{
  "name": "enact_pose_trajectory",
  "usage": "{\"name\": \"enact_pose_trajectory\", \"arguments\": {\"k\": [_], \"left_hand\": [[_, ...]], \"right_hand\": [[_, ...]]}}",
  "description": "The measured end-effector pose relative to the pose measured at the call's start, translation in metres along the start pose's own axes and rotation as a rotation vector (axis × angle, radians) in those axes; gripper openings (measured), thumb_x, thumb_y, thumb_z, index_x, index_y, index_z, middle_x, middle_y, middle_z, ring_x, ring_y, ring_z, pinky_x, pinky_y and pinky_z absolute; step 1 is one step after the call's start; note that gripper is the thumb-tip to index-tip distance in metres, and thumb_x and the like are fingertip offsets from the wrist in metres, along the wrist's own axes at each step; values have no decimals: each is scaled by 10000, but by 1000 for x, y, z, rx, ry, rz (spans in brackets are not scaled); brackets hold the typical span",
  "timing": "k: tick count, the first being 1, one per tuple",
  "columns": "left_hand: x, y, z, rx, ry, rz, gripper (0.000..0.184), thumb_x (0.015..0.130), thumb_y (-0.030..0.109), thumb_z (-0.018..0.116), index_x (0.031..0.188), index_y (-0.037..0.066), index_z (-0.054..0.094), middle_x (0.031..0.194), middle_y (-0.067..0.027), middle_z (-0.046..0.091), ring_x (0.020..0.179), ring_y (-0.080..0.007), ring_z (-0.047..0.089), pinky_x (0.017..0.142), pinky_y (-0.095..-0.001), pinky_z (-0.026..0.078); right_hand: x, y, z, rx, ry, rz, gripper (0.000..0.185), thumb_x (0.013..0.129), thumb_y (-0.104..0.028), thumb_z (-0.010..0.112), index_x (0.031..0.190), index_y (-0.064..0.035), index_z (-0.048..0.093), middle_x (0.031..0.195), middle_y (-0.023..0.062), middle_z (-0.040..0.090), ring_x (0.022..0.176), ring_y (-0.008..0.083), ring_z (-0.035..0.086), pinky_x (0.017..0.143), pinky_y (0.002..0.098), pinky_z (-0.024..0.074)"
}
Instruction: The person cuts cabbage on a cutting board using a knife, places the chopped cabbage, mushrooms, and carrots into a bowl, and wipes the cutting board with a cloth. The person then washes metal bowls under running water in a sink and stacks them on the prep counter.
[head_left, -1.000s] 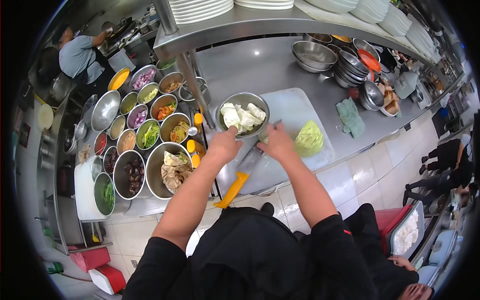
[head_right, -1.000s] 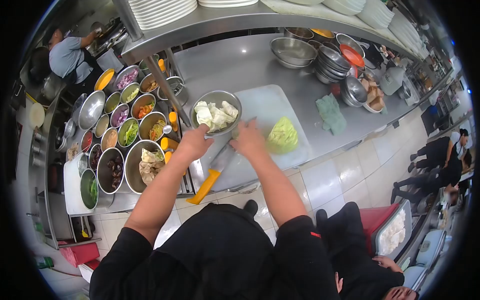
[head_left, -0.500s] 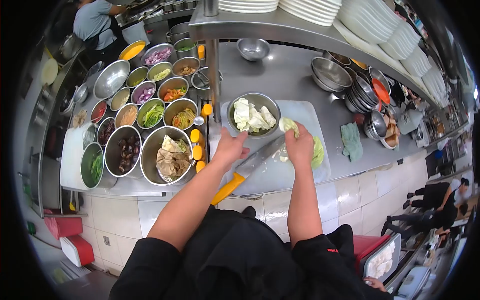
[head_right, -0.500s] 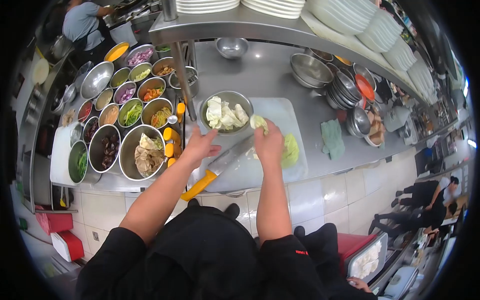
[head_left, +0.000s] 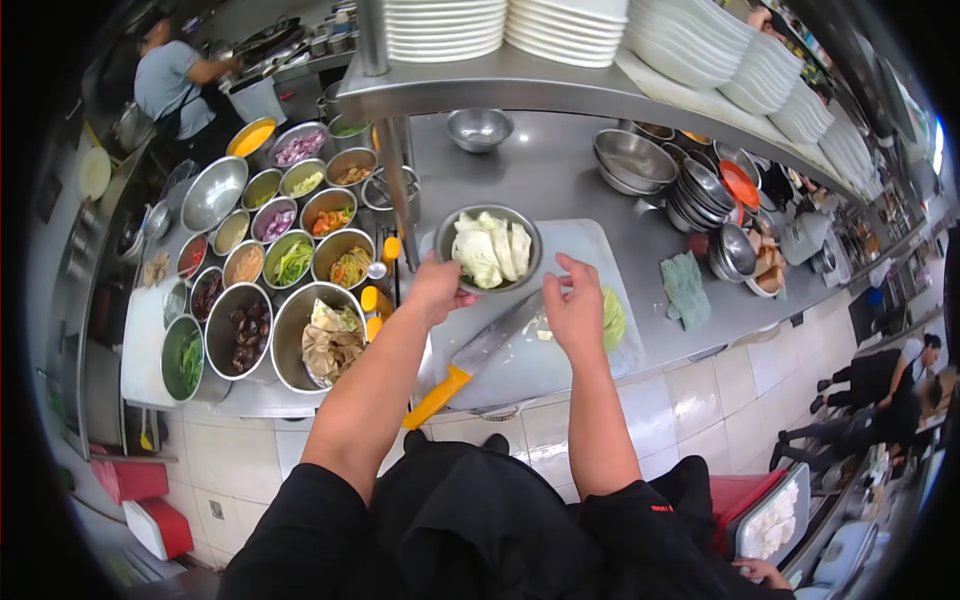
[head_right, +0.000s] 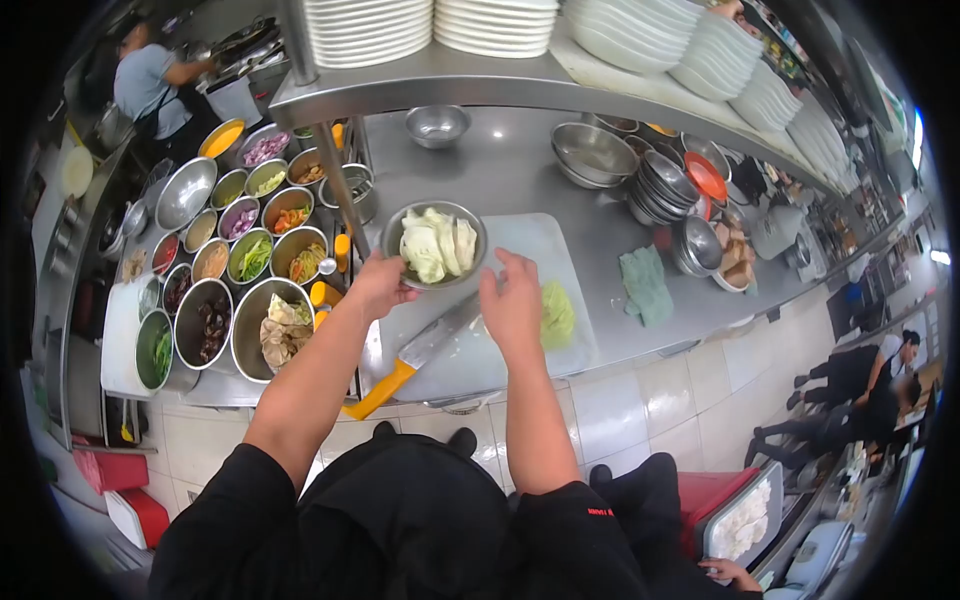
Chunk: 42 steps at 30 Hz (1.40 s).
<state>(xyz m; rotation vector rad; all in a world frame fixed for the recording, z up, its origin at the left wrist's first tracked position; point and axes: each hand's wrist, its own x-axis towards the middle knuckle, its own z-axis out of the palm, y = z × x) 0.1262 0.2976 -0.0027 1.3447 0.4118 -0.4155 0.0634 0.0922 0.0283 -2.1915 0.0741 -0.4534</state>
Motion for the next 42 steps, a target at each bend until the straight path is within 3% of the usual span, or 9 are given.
{"name": "enact_pose_trajectory", "arguments": {"k": [6, 10, 13, 19, 24, 27, 30, 37, 42], "left_hand": [[1, -3, -13, -6, -2, 61, 412, 941, 81, 427, 1338, 131, 328, 1078, -152, 611, 752, -239, 654, 594, -350, 559], [-10, -4, -10, -84, -23, 50, 426, 937, 77, 434, 1345, 149, 331, 1101, -139, 602, 844, -239, 646, 661, -359, 560], [-8, -10, -7, -70, 37, 41, 432, 938, 75, 436, 1347, 167, 333, 1106, -128, 595, 850, -232, 642, 661, -357, 560], [-9, -14, -15, -85, 24, -5, 469, 935, 62, 446, 1363, 171, 289, 1094, -131, 603, 827, -231, 639, 650, -359, 555], [-36, -10, -1, -74, 21, -9, 519, 952, 109, 474, 1383, 86, 186, 1093, -176, 627, 834, -263, 676, 617, -352, 558], [-43, -26, -1, -110, -233, -94, 455, 955, 136, 489, 1380, 127, 326, 1105, -129, 632, 780, -242, 685, 586, -298, 588], [-96, -1, 4, -262, -191, 28, 485, 933, 91, 504, 1386, 158, 344, 1102, -108, 630, 779, -220, 686, 534, -294, 579], [-191, 27, -144, -382, 8, 312, 658, 878, -13, 466, 1468, 142, 218, 1189, -170, 597, 796, -250, 702, 499, -306, 594], [-267, -7, -300, -410, 482, 611, 571, 891, 20, 476, 1431, 67, 294, 1204, -184, 592, 849, -246, 695, 487, -300, 593]], "right_hand": [[-53, 42, 3, -356, -349, -45, 378, 853, -130, 614, 1208, -1, 593, 1218, 201, 567, 1087, 344, 580, 901, 425, 487], [-74, 67, 42, -604, -158, -265, 407, 805, -4, 545, 1209, 37, 569, 1175, 229, 576, 1127, 389, 530, 952, 436, 456], [-70, 57, 36, -543, -389, -98, 293, 807, -14, 539, 1090, 28, 602, 1096, 202, 580, 1093, 377, 539, 928, 465, 453], [-62, 73, 33, -395, -367, -154, 149, 818, -62, 557, 937, -17, 635, 986, 187, 595, 935, 353, 582, 778, 444, 504], [-20, 3, -2, -14, -207, -113, 171, 798, -83, 677, 951, -9, 658, 944, 167, 643, 959, 329, 615, 818, 421, 499], [22, -25, 7, -46, -141, -591, 209, 823, -129, 703, 1007, -38, 667, 1105, 165, 641, 963, 341, 625, 806, 435, 505], [24, -99, -11, 105, -87, -588, 239, 814, -105, 723, 1038, -36, 677, 1071, 122, 645, 856, 251, 638, 748, 353, 515], [-22, -159, 30, 290, -315, -400, 265, 805, -60, 732, 1057, -32, 657, 948, 77, 639, 763, 151, 610, 691, 287, 499], [-50, -220, 130, 126, -679, -774, 320, 816, -98, 709, 1116, -29, 619, 1002, 146, 624, 922, 325, 618, 789, 389, 510]]}}
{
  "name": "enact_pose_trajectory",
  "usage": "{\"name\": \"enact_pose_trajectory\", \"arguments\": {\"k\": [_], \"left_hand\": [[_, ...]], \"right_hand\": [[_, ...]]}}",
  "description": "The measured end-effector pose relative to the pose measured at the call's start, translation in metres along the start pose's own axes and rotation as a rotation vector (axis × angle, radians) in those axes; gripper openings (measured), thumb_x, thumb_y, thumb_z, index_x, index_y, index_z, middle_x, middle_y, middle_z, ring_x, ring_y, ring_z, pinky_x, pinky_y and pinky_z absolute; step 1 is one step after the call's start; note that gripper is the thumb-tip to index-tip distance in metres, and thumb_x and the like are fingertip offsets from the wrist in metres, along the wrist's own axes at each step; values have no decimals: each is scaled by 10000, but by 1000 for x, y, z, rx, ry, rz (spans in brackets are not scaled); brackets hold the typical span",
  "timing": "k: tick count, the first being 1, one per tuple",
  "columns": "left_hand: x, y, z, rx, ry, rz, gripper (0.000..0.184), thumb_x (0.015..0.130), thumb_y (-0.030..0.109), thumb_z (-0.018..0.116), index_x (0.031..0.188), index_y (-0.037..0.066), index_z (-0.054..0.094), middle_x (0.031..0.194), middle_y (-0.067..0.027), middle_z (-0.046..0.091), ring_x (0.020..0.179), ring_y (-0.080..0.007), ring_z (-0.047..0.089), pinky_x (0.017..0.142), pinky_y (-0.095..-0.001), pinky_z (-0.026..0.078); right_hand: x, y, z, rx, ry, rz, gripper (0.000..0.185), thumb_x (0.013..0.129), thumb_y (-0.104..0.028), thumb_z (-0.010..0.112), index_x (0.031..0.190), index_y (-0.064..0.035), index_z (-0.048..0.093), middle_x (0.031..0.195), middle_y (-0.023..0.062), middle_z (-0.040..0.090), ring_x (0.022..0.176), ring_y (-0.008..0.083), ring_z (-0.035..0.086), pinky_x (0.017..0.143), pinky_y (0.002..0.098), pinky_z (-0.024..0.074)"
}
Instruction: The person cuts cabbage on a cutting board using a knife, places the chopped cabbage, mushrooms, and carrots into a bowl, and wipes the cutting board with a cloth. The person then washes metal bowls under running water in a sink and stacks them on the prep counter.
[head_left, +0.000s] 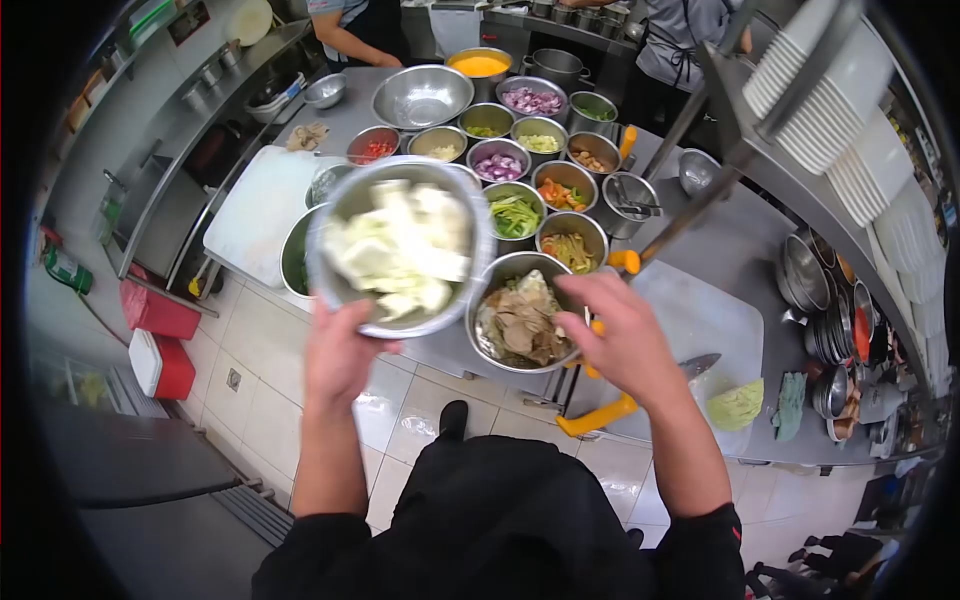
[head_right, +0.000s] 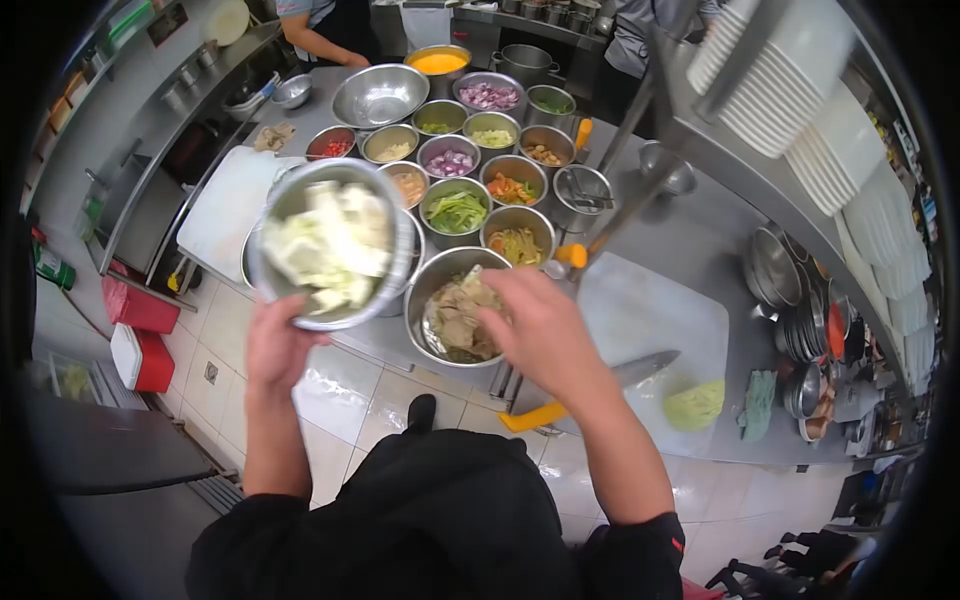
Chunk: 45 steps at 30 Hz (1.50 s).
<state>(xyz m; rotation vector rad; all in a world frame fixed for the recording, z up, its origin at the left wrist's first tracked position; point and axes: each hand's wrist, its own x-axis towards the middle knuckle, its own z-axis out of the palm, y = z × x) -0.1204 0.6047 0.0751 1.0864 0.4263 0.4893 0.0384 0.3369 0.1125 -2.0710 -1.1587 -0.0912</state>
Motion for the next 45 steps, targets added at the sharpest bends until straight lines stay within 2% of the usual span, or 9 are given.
{"name": "enact_pose_trajectory", "arguments": {"k": [9, 15, 22, 25, 26, 29, 34, 41, 45], "left_hand": [[0, 43, -154, -13, 358, 79, 478, 912, 57, 466, 1373, 16, 348, 1158, -165, 601, 772, -199, 666, 482, -263, 532], [13, 45, -174, -53, 314, 2, 543, 900, 47, 457, 1422, 43, 306, 1221, -176, 567, 781, -207, 672, 480, -265, 546], [29, 46, -179, -49, 220, -19, 576, 894, 33, 442, 1447, 44, 279, 1226, -186, 574, 782, -208, 680, 468, -260, 547], [30, 48, -179, -50, 195, -15, 579, 893, 29, 435, 1450, 42, 274, 1233, -191, 570, 778, -212, 683, 467, -256, 550], [31, 49, -179, -54, 184, -11, 584, 887, 22, 430, 1448, 37, 269, 1234, -204, 564, 790, -229, 687, 471, -266, 564], [36, 52, -176, -41, 140, -17, 592, 873, 7, 419, 1442, 30, 257, 1233, -230, 555, 814, -263, 697, 479, -288, 594], [44, 57, -157, 24, 91, -109, 591, 874, 1, 417, 1438, 46, 245, 1230, -221, 559, 815, -257, 700, 472, -298, 597], [60, 39, -99, -9, -106, -295, 621, 883, -17, 439, 1452, 137, 247, 1221, -190, 569, 790, -251, 694, 511, -310, 602], [65, 30, -73, -104, -204, -379, 640, 887, -26, 445, 1460, 167, 235, 1203, -175, 578, 768, -247, 693, 529, -316, 605]], "right_hand": [[146, -2, 199, -277, -981, 156, 458, 802, -145, 682, 1242, -59, 586, 1204, 172, 583, 1093, 358, 590, 886, 452, 515], [151, 1, 241, -477, -964, 180, 596, 806, -139, 656, 1380, -140, 495, 1335, 179, 448, 1164, 438, 525, 890, 452, 520], [148, 30, 241, -270, -796, 184, 398, 819, -65, 625, 1214, -111, 614, 1170, 191, 576, 1052, 362, 620, 863, 456, 524], [158, 39, 222, 35, -653, 177, 409, 799, -66, 677, 1202, -91, 607, 1020, 148, 642, 956, 280, 667, 780, 405, 551], [161, 38, 216, 348, -693, 558, 400, 801, -49, 707, 1187, -64, 601, 916, 86, 665, 824, 192, 667, 666, 318, 549], [159, 42, 209, 871, -507, 773, 374, 854, -30, 681, 1214, -59, 586, 900, 23, 623, 754, 100, 603, 562, 251, 493], [152, 28, 181, 1487, -171, 784, 348, 933, -91, 556, 1279, -59, 536, 978, 39, 613, 769, 122, 601, 564, 247, 465], [162, -24, 149, 1447, -121, 608, 402, 887, -51, 573, 1287, -69, 544, 1033, 65, 636, 825, 162, 632, 668, 290, 523], [157, -48, 151, 799, -129, 351, 354, 861, -44, 635, 1215, -50, 616, 1062, 53, 639, 839, 125, 626, 766, 258, 517]]}}
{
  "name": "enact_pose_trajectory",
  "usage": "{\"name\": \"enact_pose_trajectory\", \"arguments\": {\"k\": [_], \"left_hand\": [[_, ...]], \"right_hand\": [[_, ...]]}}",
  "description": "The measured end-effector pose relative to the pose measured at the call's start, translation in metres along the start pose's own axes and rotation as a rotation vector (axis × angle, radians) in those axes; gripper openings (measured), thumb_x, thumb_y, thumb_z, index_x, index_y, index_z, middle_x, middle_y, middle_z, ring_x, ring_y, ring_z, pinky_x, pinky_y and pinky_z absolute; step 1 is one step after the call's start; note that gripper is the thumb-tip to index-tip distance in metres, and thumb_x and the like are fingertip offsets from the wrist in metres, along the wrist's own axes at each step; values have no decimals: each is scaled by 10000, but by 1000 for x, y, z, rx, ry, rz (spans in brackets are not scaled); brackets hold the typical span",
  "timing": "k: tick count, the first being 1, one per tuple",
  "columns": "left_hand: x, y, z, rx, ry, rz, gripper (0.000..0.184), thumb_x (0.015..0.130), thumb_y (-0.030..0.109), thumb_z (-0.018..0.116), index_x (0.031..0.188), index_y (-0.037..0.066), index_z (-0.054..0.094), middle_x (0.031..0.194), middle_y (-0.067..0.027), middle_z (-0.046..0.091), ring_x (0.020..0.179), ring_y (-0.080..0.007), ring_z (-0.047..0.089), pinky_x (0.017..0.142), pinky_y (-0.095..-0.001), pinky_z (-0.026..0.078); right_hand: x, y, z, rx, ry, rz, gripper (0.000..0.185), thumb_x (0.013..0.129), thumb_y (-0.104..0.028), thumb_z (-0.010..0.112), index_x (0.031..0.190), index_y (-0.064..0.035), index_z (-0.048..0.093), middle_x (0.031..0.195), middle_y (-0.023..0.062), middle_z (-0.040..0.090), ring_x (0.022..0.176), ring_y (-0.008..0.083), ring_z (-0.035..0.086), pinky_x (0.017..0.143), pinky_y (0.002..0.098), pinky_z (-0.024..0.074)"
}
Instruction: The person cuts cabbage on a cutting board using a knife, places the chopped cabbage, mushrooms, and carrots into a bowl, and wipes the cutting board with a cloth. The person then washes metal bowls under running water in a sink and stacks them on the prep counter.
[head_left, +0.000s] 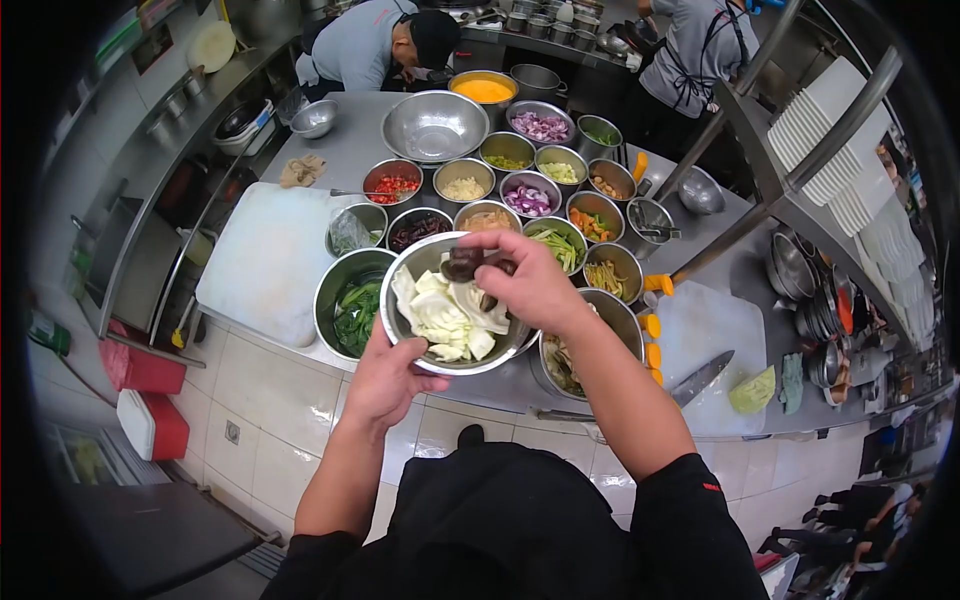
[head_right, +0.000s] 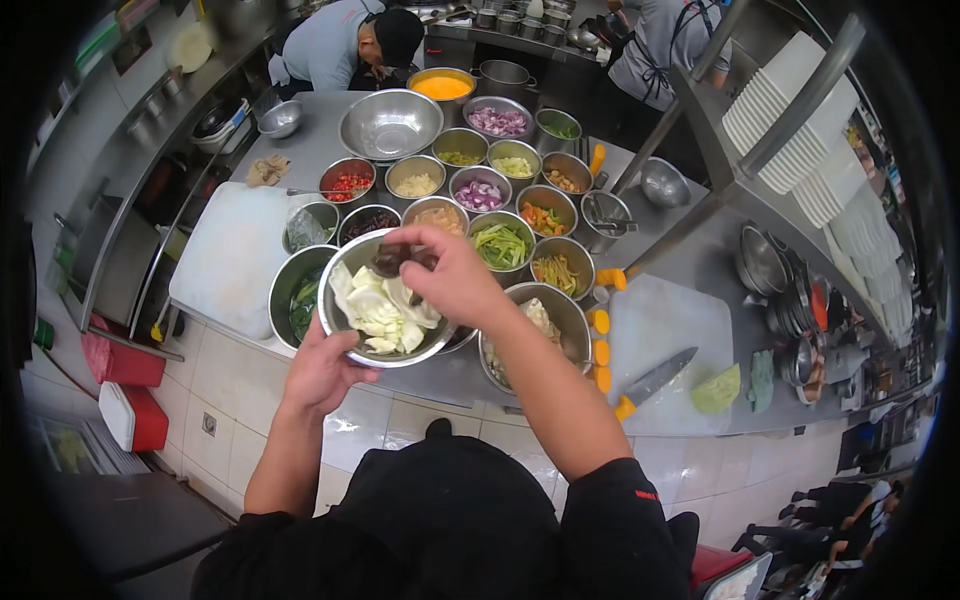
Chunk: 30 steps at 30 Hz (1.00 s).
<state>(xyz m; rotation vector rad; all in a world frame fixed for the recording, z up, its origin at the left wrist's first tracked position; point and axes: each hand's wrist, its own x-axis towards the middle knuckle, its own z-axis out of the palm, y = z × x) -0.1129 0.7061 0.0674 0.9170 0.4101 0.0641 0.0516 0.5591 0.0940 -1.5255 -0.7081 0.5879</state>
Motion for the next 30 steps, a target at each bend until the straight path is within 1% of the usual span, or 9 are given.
{"name": "enact_pose_trajectory", "arguments": {"k": [5, 13, 16, 18, 20, 21, 23, 24, 30], "left_hand": [[7, -5, 11, -10, -40, -20, 628, 885, -25, 434, 1451, 157, 232, 1181, -167, 583, 746, -246, 695, 525, -313, 608], [2, -5, -2, -24, -25, 79, 642, 858, -30, 428, 1450, 131, 240, 1245, -179, 549, 829, -262, 694, 501, -324, 604], [-4, 4, -10, -48, 38, 175, 628, 865, -17, 439, 1449, 125, 260, 1264, -176, 544, 866, -271, 690, 494, -322, 601], [-7, 10, -23, 11, 103, 205, 594, 880, 14, 457, 1442, 118, 295, 1242, -166, 563, 891, -267, 685, 510, -317, 596], [-4, 10, -33, 51, 156, 212, 456, 900, 66, 474, 1353, 52, 422, 1175, -146, 619, 849, -248, 689, 552, -334, 581], [-4, 11, -24, 41, 233, 169, 381, 903, 86, 488, 1277, 15, 498, 1117, -131, 652, 826, -238, 687, 543, -322, 565], [2, 2, -20, 90, 163, 189, 391, 899, 97, 504, 1281, 19, 502, 1109, -115, 656, 840, -214, 680, 503, -286, 505], [5, -5, -6, 94, 199, 219, 443, 902, 95, 497, 1341, 53, 452, 1149, -117, 632, 857, -191, 663, 491, -278, 486], [10, -55, 100, 257, -164, 40, 428, 892, 91, 495, 1319, 100, 467, 1084, -69, 637, 716, -158, 655, 461, -243, 506]], "right_hand": [[-10, -3, 4, -428, 172, -236, 260, 858, -123, 698, 1105, -42, 684, 992, 3, 625, 760, 78, 574, 675, 243, 486], [-15, 4, -19, 102, 521, -165, 273, 983, -269, 581, 1101, -35, 657, 821, -10, 599, 711, 62, 547, 661, 208, 475], [-16, 25, -14, 67, 381, -154, 300, 1002, -257, 540, 1190, -33, 604, 893, 23, 591, 794, 97, 581, 741, 236, 497], [-16, 32, -17, -194, 173, -179, 519, 1022, -352, 436, 1421, -26, 376, 1193, 166, 585, 1155, 254, 560, 1021, 359, 417], [-17, 37, -28, -237, 112, -236, 572, 1012, -374, 423, 1427, 11, 345, 1315, 212, 512, 1263, 285, 476, 1081, 361, 343], [-17, 36, -34, -239, 166, -374, 478, 943, -337, 548, 1253, 10, 440, 1027, 136, 516, 997, 267, 514, 927, 360, 416], [-35, 49, -41, -232, 364, -349, 596, 952, -395, 545, 1339, 43, 426, 1284, 242, 510, 1222, 349, 493, 1047, 402, 375], [-48, 44, -53, -219, 392, -342, 556, 974, -367, 530, 1362, 13, 410, 1223, 171, 511, 1121, 259, 543, 976, 369, 434], [-192, 42, -131, 96, 812, -327, 499, 997, -373, 498, 1335, -7, 470, 1137, 104, 574, 991, 213, 603, 861, 330, 485]]}}
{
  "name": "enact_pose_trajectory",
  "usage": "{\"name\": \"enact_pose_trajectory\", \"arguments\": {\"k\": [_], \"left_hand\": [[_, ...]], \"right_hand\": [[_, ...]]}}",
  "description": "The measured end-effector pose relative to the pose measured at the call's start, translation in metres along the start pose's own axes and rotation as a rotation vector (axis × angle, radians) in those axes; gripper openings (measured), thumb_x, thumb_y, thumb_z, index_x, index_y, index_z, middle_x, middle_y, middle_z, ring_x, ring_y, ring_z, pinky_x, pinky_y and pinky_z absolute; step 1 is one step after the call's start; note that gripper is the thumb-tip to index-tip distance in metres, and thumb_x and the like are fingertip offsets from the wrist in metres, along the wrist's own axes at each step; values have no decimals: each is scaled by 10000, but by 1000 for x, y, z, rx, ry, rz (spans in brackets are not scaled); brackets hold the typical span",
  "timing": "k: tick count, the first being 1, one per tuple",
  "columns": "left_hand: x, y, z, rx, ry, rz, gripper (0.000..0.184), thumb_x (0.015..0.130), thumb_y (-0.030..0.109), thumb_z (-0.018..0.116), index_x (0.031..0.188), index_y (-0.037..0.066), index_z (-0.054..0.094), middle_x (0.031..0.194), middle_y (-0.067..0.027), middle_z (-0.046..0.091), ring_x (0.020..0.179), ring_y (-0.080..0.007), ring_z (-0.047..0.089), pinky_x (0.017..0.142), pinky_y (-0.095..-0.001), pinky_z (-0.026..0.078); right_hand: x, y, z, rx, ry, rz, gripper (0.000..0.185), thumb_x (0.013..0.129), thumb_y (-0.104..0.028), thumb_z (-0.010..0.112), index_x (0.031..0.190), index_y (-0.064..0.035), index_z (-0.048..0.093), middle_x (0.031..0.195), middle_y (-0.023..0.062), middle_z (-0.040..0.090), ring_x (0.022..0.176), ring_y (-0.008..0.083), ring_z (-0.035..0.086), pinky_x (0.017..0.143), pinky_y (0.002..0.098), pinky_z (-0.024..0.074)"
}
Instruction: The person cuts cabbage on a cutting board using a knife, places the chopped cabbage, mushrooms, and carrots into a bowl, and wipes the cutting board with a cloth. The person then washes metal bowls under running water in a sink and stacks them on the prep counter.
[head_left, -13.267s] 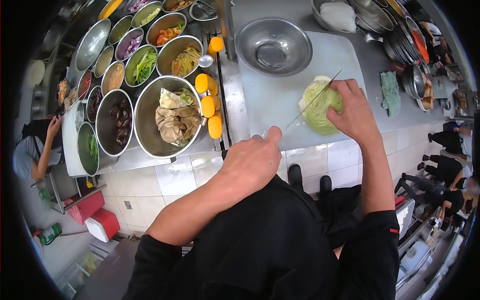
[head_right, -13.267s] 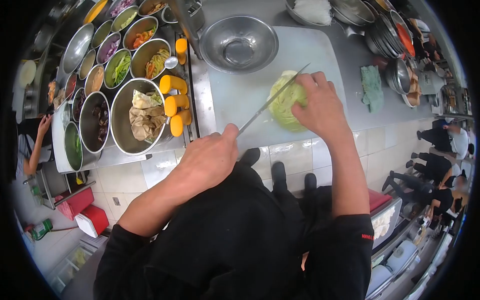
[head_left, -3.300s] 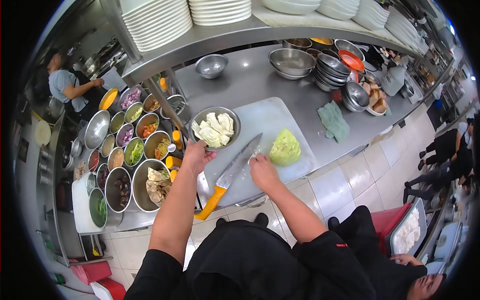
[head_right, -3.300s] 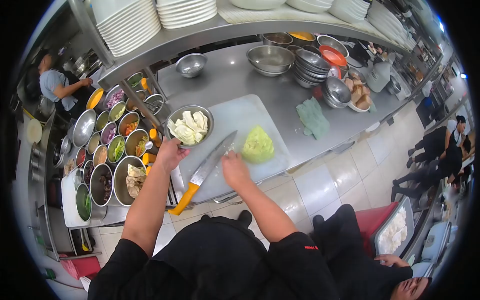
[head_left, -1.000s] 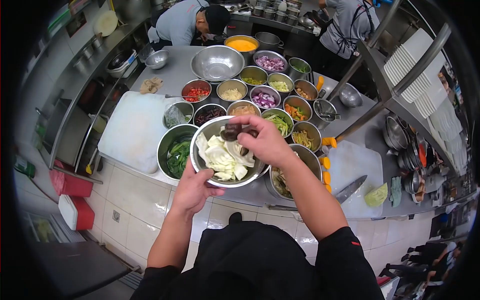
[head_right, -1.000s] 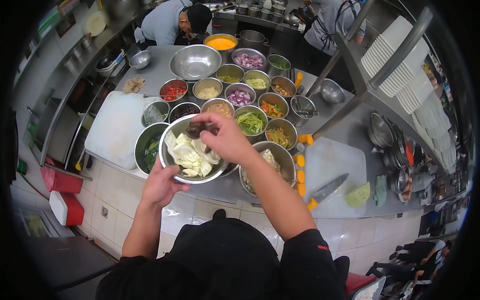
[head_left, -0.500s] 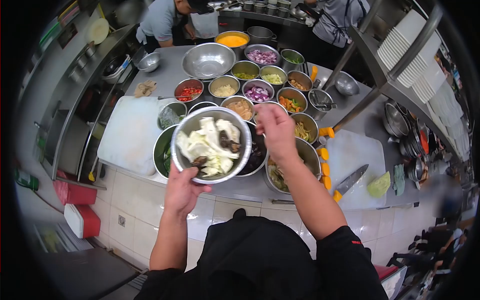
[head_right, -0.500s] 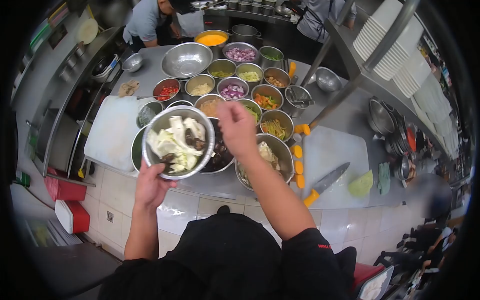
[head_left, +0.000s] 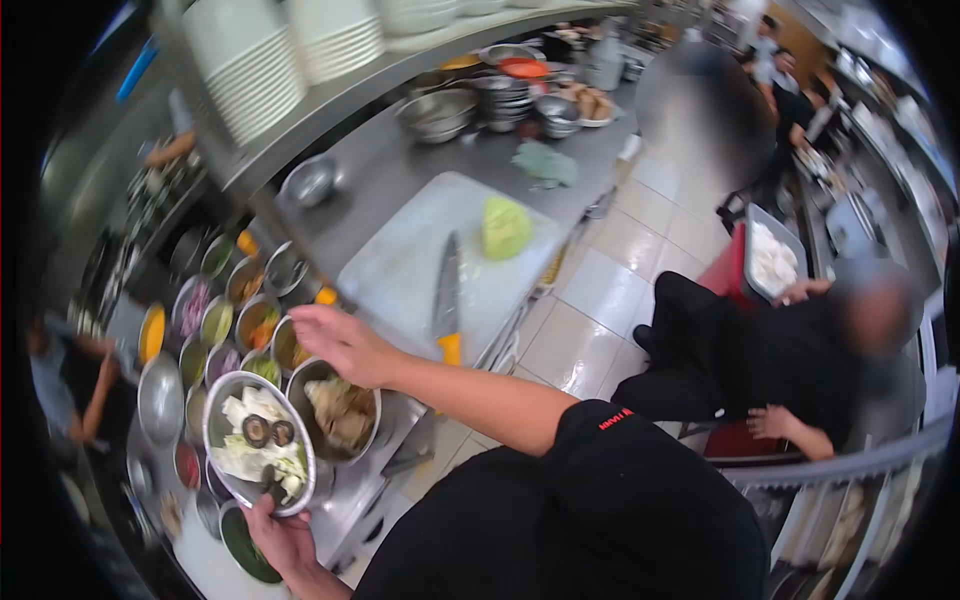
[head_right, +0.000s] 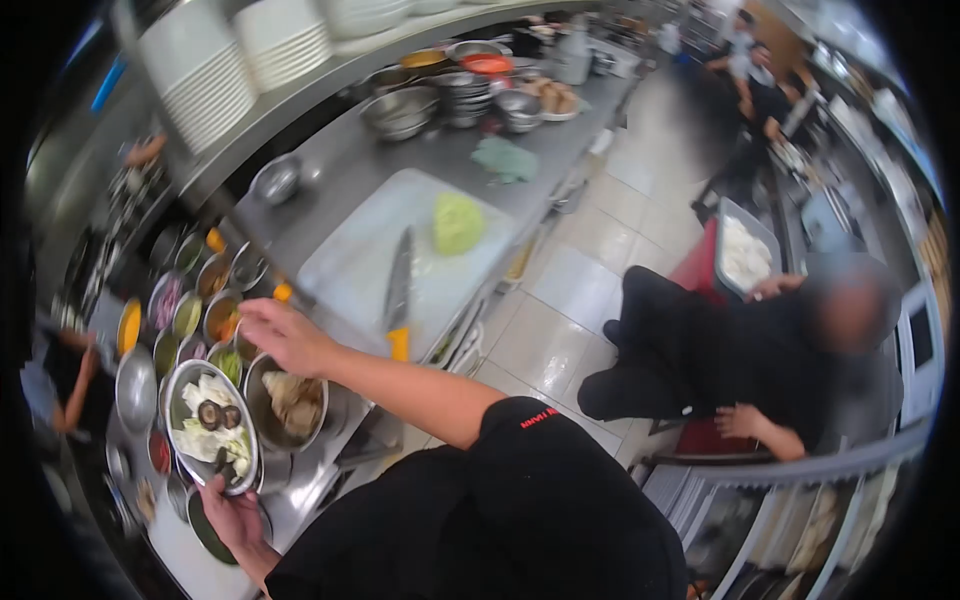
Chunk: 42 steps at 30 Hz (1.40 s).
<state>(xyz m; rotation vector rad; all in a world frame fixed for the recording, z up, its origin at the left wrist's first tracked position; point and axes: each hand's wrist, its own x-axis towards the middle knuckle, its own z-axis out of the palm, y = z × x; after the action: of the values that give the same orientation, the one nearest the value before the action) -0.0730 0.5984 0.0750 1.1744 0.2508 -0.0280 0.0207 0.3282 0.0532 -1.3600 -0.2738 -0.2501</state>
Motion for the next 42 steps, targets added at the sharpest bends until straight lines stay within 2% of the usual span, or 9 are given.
{"name": "enact_pose_trajectory", "arguments": {"k": [4, 12, 17, 20, 24, 28, 34, 38, 42], "left_hand": [[0, -29, 90, 81, -334, -209, 642, 804, 54, 441, 1433, 99, 324, 1221, -168, 567, 737, -272, 676, 390, -312, 533], [-36, -151, 280, 222, -775, -488, 416, 838, 84, 478, 1255, 85, 489, 1048, -79, 651, 733, -194, 656, 455, -278, 496], [-30, -239, 343, 349, -875, -663, 497, 826, 85, 453, 1323, 88, 438, 1129, -99, 618, 769, -225, 654, 443, -308, 502], [-57, -269, 386, 373, -852, -675, 304, 849, 119, 471, 1133, 37, 543, 887, -84, 663, 598, -197, 616, 436, -282, 476], [-31, -302, 400, 439, -865, -709, 316, 863, 148, 444, 1113, -8, 558, 829, -125, 665, 579, -236, 614, 430, -312, 473], [-23, -266, 467, 419, -875, -615, 518, 830, 61, 422, 1348, 61, 406, 1163, -148, 579, 808, -258, 638, 449, -327, 481], [46, -279, 592, 239, -891, -543, 388, 845, 41, 479, 1228, 89, 445, 1044, -124, 611, 720, -217, 633, 505, -311, 545], [91, -315, 652, 286, -878, -644, 253, 829, 50, 550, 1081, 50, 561, 916, -93, 637, 690, -186, 606, 576, -309, 534], [100, -348, 694, 348, -897, -648, 220, 822, 90, 579, 1038, 49, 578, 860, -66, 645, 650, -173, 610, 545, -279, 538]], "right_hand": [[-71, -41, -127, 58, 334, 154, 489, 1004, -408, 473, 1327, -42, 493, 1136, 79, 576, 921, 167, 612, 769, 300, 492], [-229, -64, -302, 50, 882, 223, 537, 948, -471, 577, 1282, -53, 540, 1081, 49, 603, 857, 128, 628, 702, 264, 503], [-297, -84, -375, 62, 1143, 217, 495, 925, -431, 631, 1242, -58, 560, 1040, 41, 613, 822, 127, 620, 690, 262, 504], [-317, -100, -411, 51, 1220, 244, 489, 916, -426, 643, 1226, -56, 565, 1031, 42, 610, 801, 128, 616, 678, 267, 505], [-313, -86, -454, 83, 1289, 191, 477, 903, -420, 658, 1203, -62, 565, 1032, 48, 614, 799, 143, 624, 660, 276, 503], [-284, -49, -495, 284, 1339, 293, 428, 907, -383, 656, 1190, -78, 555, 1068, 52, 607, 810, 165, 636, 632, 286, 494], [-241, -7, -518, 350, 1357, 496, 440, 910, -366, 648, 1232, -93, 524, 1109, 70, 576, 802, 175, 617, 619, 302, 486], [-223, 26, -557, 331, 1418, 505, 421, 909, -376, 641, 1193, -84, 538, 1041, 69, 589, 781, 173, 603, 599, 304, 480], [-214, 62, -628, 189, 1331, 608, 398, 898, -392, 645, 1113, -61, 601, 759, 75, 582, 591, 174, 564, 432, 302, 402]]}}
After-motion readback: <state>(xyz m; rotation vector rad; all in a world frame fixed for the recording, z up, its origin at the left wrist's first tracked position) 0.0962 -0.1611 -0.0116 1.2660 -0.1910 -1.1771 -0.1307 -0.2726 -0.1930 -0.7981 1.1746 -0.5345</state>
